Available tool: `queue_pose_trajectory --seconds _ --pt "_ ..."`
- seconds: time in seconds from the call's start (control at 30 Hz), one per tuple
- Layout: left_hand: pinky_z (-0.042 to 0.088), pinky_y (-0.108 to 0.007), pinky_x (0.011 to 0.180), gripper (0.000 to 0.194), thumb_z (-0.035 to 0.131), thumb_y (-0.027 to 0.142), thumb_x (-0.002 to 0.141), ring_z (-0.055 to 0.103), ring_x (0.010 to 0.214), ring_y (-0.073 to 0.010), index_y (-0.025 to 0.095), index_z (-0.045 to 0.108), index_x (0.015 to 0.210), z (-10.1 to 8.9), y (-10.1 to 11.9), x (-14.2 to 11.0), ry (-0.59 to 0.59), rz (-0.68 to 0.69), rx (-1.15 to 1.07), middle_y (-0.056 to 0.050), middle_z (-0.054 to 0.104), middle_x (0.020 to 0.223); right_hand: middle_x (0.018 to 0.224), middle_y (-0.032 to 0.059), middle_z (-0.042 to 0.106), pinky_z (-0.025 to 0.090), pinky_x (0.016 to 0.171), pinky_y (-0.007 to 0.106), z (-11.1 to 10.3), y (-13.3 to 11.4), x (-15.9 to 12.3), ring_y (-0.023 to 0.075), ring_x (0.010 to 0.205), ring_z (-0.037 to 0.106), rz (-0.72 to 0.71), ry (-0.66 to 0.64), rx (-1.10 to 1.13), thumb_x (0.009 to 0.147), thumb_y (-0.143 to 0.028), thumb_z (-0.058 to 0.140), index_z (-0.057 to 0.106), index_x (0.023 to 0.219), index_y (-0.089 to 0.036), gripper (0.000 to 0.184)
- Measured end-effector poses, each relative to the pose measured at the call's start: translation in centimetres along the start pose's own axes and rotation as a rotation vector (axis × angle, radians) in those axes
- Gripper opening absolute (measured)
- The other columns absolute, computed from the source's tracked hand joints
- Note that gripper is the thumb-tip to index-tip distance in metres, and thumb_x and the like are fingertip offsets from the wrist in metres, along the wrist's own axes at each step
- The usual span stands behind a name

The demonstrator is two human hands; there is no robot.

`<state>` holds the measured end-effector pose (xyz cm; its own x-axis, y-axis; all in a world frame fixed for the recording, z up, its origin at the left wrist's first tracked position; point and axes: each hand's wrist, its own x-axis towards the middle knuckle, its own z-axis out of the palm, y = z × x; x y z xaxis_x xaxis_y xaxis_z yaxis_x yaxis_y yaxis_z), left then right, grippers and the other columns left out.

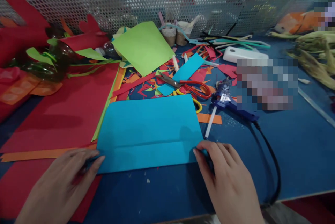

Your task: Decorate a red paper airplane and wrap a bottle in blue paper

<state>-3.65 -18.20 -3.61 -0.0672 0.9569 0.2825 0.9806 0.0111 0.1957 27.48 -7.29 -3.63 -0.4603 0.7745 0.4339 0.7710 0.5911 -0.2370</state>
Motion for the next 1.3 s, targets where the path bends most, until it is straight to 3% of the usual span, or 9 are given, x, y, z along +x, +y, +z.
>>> queue_pose_trajectory --seconds 0.2,0.33,0.5,0.63,0.8,1.0,1.13,1.3 --pt "0.055 -0.047 0.097 0.051 0.027 0.044 0.107 0.068 0.105 -0.0282 0.026 0.074 0.116 1.1 -3.0 -2.6 -0.098 0.11 0.126 -0.008 0.076 0.105 0.073 0.0026 0.067 0.048 0.053 0.029 0.0 -0.4 0.6 0.0205 0.064 0.064 0.012 -0.024 -0.033 0.111 -0.045 0.033 0.055 0.096 -0.023 0.035" --pt "0.053 -0.051 0.099 0.049 0.027 0.035 0.107 0.065 0.113 -0.0302 0.028 0.072 0.124 1.7 -3.9 -3.5 -0.105 0.168 0.164 -0.009 0.075 0.114 0.067 0.0016 0.064 0.046 0.05 0.028 0.0 -0.5 1.1 0.0199 0.059 0.063 -0.013 -0.01 -0.077 0.111 -0.046 0.031 0.054 0.094 -0.022 0.037" --pt "0.056 -0.046 0.095 0.052 0.022 0.032 0.108 0.066 0.109 -0.0271 0.031 0.072 0.124 1.8 -3.6 -3.1 -0.082 0.19 0.16 -0.007 0.075 0.112 0.064 0.0006 0.061 0.046 0.05 0.027 0.1 -0.5 1.2 0.019 0.057 0.063 -0.005 -0.002 -0.092 0.111 -0.046 0.031 0.056 0.094 -0.021 0.039" --pt "0.052 -0.05 0.1 0.051 0.027 0.017 0.103 0.063 0.116 -0.0296 0.029 0.071 0.125 1.9 -3.7 -3.2 -0.067 0.216 0.193 -0.008 0.073 0.118 0.063 -0.0001 0.059 0.045 0.051 0.027 0.1 -0.4 1.2 0.0182 0.056 0.063 0.004 0.014 -0.09 0.111 -0.046 0.032 0.056 0.093 -0.021 0.039" --pt "0.048 -0.055 0.105 0.049 0.028 0.017 0.1 0.061 0.118 -0.0322 0.025 0.071 0.122 1.8 -3.4 -3.6 -0.082 0.201 0.215 -0.01 0.071 0.119 0.063 -0.0004 0.06 0.046 0.051 0.026 0.2 -0.4 1.3 0.0182 0.056 0.064 0.023 0.01 -0.087 0.111 -0.047 0.032 0.054 0.093 -0.022 0.038" --pt "0.05 -0.045 0.099 0.05 0.027 0.012 0.099 0.065 0.103 -0.027 0.022 0.075 0.107 1.1 -1.7 -1.9 -0.005 0.285 0.26 -0.01 0.073 0.105 0.062 -0.0007 0.059 0.046 0.051 0.027 0.3 -0.3 1.1 0.0188 0.056 0.064 0.01 0.035 -0.092 0.111 -0.047 0.031 0.052 0.093 -0.022 0.038" --pt "0.053 -0.045 0.097 0.053 0.028 0.01 0.097 0.067 0.101 -0.0264 0.025 0.074 0.117 0.4 -1.8 -1.4 -0.093 0.311 0.264 -0.009 0.073 0.104 0.063 -0.0003 0.059 0.045 0.05 0.028 0.4 -0.2 1.2 0.0189 0.055 0.064 0.005 0.029 -0.093 0.112 -0.046 0.029 0.053 0.093 -0.022 0.039" --pt "0.057 -0.049 0.095 0.053 0.021 0.024 0.106 0.067 0.107 -0.0284 0.028 0.071 0.125 0.3 -1.8 -1.6 -0.154 0.169 0.197 -0.01 0.074 0.11 0.065 0.0017 0.062 0.047 0.053 0.03 0.6 -0.2 1.1 0.0201 0.058 0.064 -0.004 0.029 -0.099 0.112 -0.046 0.029 0.053 0.093 -0.021 0.04"
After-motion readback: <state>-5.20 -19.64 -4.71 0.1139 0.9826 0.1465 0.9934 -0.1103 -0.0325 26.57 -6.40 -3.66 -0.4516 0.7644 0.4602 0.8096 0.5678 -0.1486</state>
